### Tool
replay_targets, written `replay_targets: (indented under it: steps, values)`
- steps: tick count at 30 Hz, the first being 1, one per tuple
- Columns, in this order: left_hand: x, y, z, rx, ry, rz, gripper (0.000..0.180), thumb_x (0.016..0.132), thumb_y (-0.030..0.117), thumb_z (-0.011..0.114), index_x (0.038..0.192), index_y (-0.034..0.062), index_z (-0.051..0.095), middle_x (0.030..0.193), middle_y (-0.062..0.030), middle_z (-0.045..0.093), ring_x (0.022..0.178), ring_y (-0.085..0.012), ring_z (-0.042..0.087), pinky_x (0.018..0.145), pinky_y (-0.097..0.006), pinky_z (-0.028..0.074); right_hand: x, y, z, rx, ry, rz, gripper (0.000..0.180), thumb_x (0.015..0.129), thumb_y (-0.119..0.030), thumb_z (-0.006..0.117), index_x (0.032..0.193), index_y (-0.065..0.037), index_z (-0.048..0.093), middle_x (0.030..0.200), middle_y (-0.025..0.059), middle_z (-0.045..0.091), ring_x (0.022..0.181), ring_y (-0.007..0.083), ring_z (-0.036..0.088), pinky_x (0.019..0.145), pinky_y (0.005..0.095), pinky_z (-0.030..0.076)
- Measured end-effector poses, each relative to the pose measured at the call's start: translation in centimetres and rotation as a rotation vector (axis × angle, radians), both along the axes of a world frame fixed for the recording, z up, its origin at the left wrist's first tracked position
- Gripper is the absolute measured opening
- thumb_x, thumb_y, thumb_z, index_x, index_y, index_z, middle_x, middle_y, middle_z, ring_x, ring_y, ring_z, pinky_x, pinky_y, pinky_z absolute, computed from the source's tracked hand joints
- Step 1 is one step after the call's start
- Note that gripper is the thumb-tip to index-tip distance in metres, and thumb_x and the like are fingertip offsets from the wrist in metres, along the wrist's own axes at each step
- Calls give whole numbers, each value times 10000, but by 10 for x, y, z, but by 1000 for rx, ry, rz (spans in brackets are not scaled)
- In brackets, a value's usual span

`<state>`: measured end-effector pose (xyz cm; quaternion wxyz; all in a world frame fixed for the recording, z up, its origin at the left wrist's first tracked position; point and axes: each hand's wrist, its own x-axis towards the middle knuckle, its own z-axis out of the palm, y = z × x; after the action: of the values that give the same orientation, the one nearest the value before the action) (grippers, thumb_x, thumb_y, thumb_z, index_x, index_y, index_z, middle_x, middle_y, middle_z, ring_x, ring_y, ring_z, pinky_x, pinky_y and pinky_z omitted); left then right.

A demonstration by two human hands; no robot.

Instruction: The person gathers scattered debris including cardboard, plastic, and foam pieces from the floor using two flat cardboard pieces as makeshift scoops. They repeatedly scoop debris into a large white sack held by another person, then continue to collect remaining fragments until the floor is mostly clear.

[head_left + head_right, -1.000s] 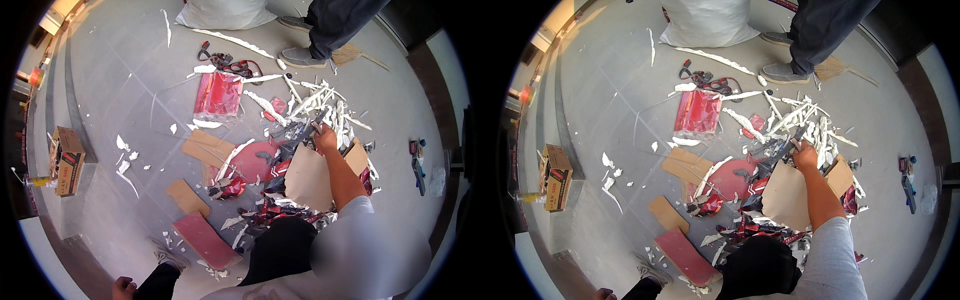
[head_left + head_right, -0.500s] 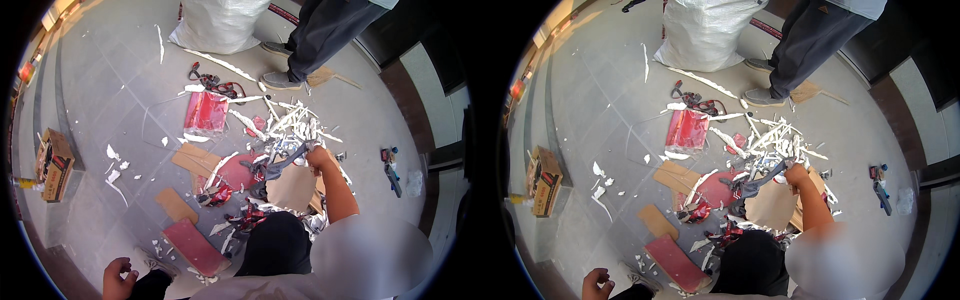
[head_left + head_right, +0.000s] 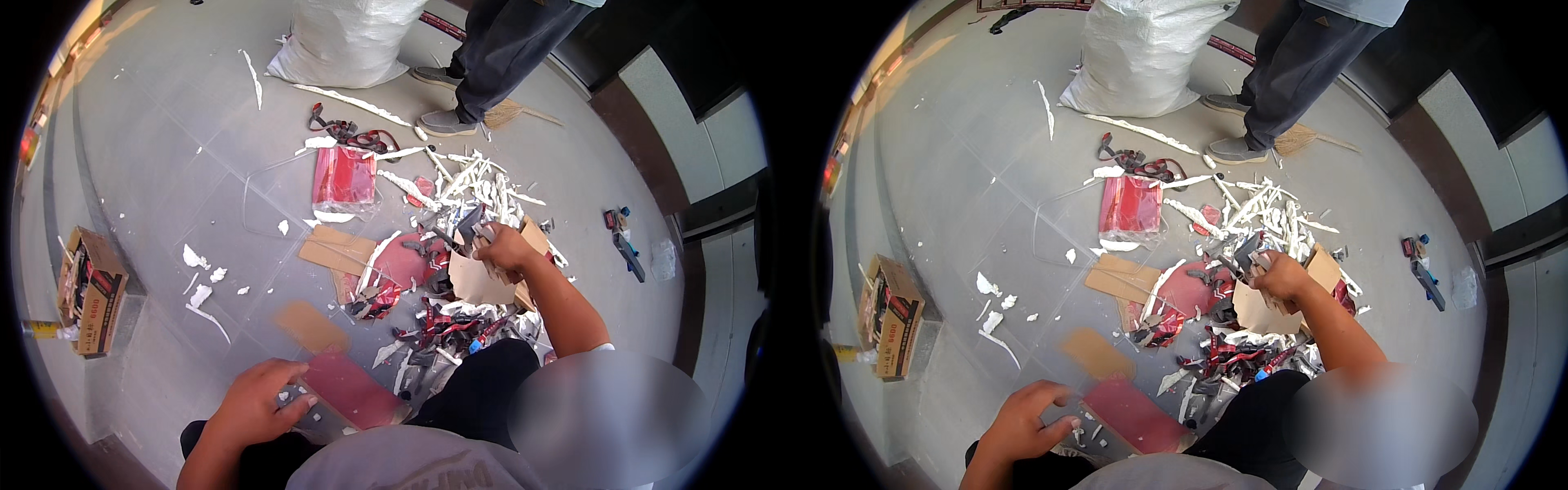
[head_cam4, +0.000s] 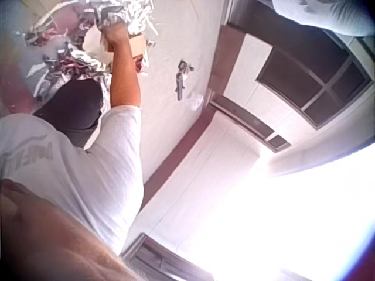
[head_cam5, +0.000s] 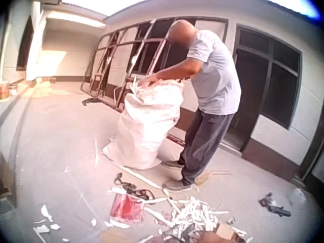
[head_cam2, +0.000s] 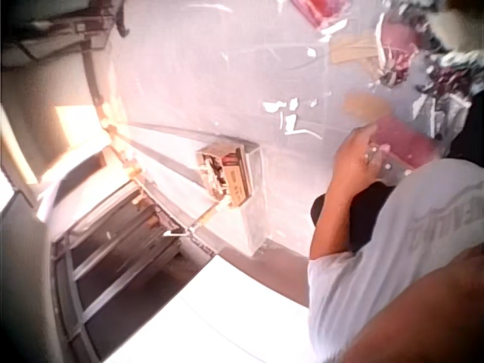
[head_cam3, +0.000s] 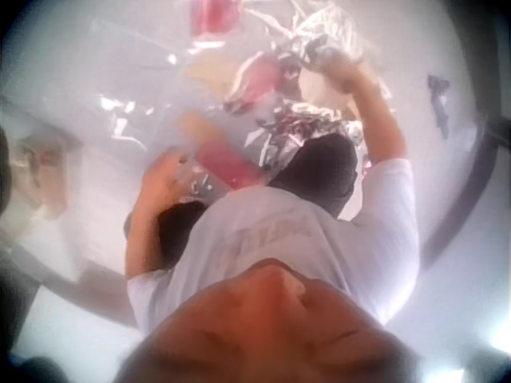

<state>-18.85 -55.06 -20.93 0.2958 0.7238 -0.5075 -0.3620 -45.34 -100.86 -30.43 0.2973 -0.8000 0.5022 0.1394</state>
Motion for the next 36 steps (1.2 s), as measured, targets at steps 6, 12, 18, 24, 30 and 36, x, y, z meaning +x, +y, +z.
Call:
replay_targets:
  steps: [6, 12, 18, 24, 30, 36]
  values:
    - [-6, -55, -78, -81, 679, 187, 520, 935, 162, 762, 1395, 6, 573, 1058, -92, 699, 915, -157, 689, 788, -323, 552, 59, 161, 81, 211, -15, 4, 812, 782, -334, 861, 1460, -37, 528, 1161, 233, 716, 1042, 330, 708, 940, 418, 540]
    - [-24, -61, -117, -48, 1199, 70, 405, 992, 162, 706, 1347, 3, 592, 1030, -69, 715, 897, -143, 691, 770, -307, 557, 73, 293, 86, 327, -188, 6, 802, 808, -293, 853, 1472, -19, 496, 1181, 230, 708, 1060, 318, 706, 956, 395, 535]
    - [-12, -52, -145, 10, 943, -22, 314, 1024, 182, 659, 1272, -10, 633, 1039, -100, 727, 908, -166, 704, 822, -328, 578, 71, 333, 82, 248, -161, -340, 699, 820, -254, 836, 1414, -30, 543, 1016, 169, 727, 879, 249, 720, 823, 393, 570]
    - [28, -65, -159, -174, 180, 5, 670, 958, 313, 734, 1470, -47, 494, 1350, -295, 611, 1305, -424, 567, 1060, -456, 492, 61, 340, 73, 332, -594, -793, 492, 836, -128, 811, 1255, 19, 601, 916, 120, 710, 765, 202, 684, 703, 338, 559]
    - [16, -59, -106, 298, 1149, -250, 734, 1011, 433, 676, 1528, -19, 419, 1398, -168, 577, 1185, -276, 650, 977, -404, 542, 70, 334, 54, 625, -891, -880, 181, 935, -20, 718, 1090, -47, 629, 934, 70, 701, 759, 172, 694, 675, 340, 583]
    - [-18, -41, -115, 0, 880, -110, 446, 932, 273, 797, 1172, -46, 597, 1040, -127, 706, 846, -191, 694, 720, -347, 559, 106, 349, 57, 628, -1039, -1147, 181, 963, -30, 684, 1123, -59, 604, 953, 69, 692, 763, 188, 674, 649, 338, 550]
